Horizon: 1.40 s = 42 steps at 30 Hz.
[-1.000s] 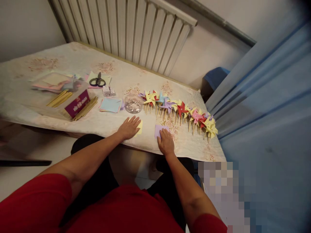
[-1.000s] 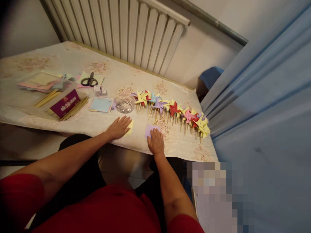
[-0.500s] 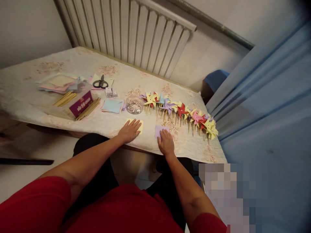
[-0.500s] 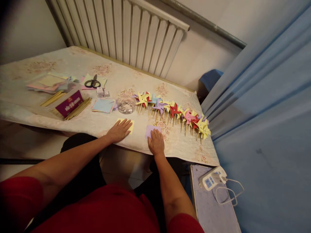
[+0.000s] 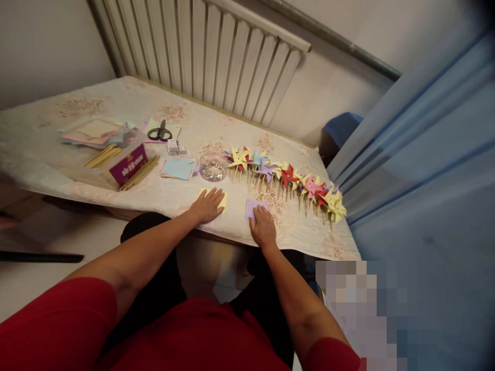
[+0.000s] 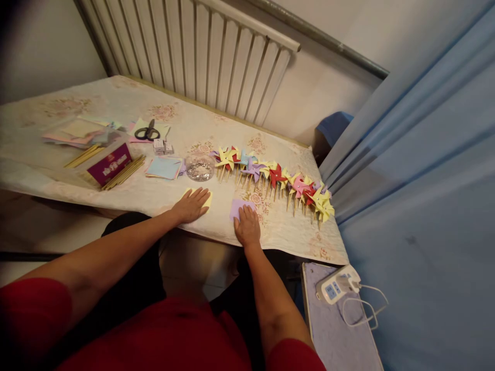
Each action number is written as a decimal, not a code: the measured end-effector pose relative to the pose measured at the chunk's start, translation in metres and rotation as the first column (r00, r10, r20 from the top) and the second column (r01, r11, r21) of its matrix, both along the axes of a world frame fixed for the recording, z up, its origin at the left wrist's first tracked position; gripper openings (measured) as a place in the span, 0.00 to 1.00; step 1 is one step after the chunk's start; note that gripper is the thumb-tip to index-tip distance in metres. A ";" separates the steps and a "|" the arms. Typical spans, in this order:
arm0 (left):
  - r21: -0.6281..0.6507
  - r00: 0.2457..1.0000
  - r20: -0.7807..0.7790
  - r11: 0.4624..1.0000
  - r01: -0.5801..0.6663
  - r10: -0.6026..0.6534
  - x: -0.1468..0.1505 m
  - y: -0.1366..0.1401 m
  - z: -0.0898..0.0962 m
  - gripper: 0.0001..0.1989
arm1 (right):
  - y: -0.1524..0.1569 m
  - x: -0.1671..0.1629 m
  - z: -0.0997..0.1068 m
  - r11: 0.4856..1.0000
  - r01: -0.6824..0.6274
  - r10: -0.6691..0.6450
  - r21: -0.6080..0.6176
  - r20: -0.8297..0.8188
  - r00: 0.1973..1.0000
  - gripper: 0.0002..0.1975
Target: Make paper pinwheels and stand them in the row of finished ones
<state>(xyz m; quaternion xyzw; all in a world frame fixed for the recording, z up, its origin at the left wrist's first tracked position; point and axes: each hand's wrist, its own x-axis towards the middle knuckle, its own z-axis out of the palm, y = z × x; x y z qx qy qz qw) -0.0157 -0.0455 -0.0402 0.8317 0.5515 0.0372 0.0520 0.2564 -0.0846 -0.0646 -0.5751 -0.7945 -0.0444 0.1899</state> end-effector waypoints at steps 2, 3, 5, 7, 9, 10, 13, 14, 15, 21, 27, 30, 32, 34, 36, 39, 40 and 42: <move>-0.003 1.000 0.004 1.000 -0.006 0.006 0.001 0.002 -0.001 0.32 | 0.000 0.000 0.000 1.000 -0.002 0.002 0.000 0.002 1.000 0.22; -0.004 1.000 0.005 1.000 -0.012 0.012 0.002 0.002 -0.001 0.32 | 0.000 0.000 0.000 1.000 -0.002 0.002 0.000 0.001 1.000 0.22; 0.003 1.000 0.006 1.000 -0.023 0.023 0.003 0.004 -0.002 0.32 | 0.000 0.000 0.000 1.000 -0.004 0.004 0.001 0.001 1.000 0.22; 0.017 1.000 0.008 0.999 -0.029 0.028 0.005 0.005 -0.004 0.32 | 0.000 0.000 0.000 1.000 -0.005 0.005 0.002 0.000 1.000 0.22; 0.030 1.000 0.011 0.999 -0.030 0.030 0.005 0.005 -0.005 0.32 | 0.000 0.000 0.000 1.000 -0.006 0.006 0.002 -0.001 1.000 0.22; 0.036 0.999 0.013 0.999 -0.031 0.031 0.006 0.004 -0.006 0.32 | 0.000 0.000 0.000 1.000 -0.006 0.006 0.004 -0.002 1.000 0.22; 0.057 0.999 0.018 0.998 -0.040 0.039 0.006 0.001 -0.005 0.31 | 0.000 0.000 -0.001 1.000 -0.005 0.005 0.009 -0.007 1.000 0.22; 0.060 0.999 0.018 0.997 -0.042 0.041 0.006 -0.001 -0.005 0.30 | 0.000 0.000 -0.001 1.000 -0.007 0.007 0.008 -0.007 1.000 0.22; 0.062 0.999 0.019 0.997 -0.044 0.043 0.006 -0.003 -0.004 0.30 | 0.000 0.000 -0.001 1.000 -0.008 0.008 0.007 -0.007 1.000 0.22; 0.065 0.998 0.040 0.996 -0.059 0.057 0.005 -0.007 -0.004 0.29 | 0.001 0.000 -0.001 1.000 -0.019 0.019 0.010 -0.023 1.000 0.22; 0.054 0.996 0.045 0.995 -0.081 0.078 0.006 -0.003 -0.006 0.30 | 0.000 0.000 -0.002 1.000 -0.013 0.013 0.007 -0.014 1.000 0.22; 0.059 0.995 0.039 0.994 -0.091 0.089 0.007 -0.003 -0.005 0.31 | 0.000 0.000 -0.001 1.000 -0.010 0.010 0.007 -0.021 1.000 0.22; 0.058 0.995 0.038 0.993 -0.100 0.098 0.007 -0.004 -0.005 0.31 | -0.001 0.000 0.000 1.000 -0.008 0.008 0.007 -0.026 1.000 0.22; 0.056 0.993 0.041 0.992 -0.117 0.114 0.007 -0.005 -0.006 0.31 | -0.001 -0.001 0.001 1.000 -0.009 0.009 0.003 -0.026 1.000 0.22; 0.059 0.990 0.045 0.989 -0.133 0.130 0.007 -0.007 -0.006 0.30 | -0.001 -0.001 0.002 1.000 -0.011 0.011 0.000 -0.024 1.000 0.22; 0.062 0.988 0.041 0.987 -0.150 0.147 0.004 -0.011 -0.007 0.31 | 0.000 -0.001 0.002 1.000 -0.009 0.009 0.003 -0.022 1.000 0.22; 0.062 0.988 0.036 0.986 -0.155 0.152 0.003 -0.013 -0.008 0.31 | 0.000 -0.001 0.001 1.000 -0.008 0.008 0.004 -0.021 1.000 0.22; 0.069 0.986 0.031 0.984 -0.163 0.161 -0.001 -0.017 -0.011 0.31 | 0.000 -0.001 0.001 1.000 -0.007 0.007 0.005 -0.023 1.000 0.22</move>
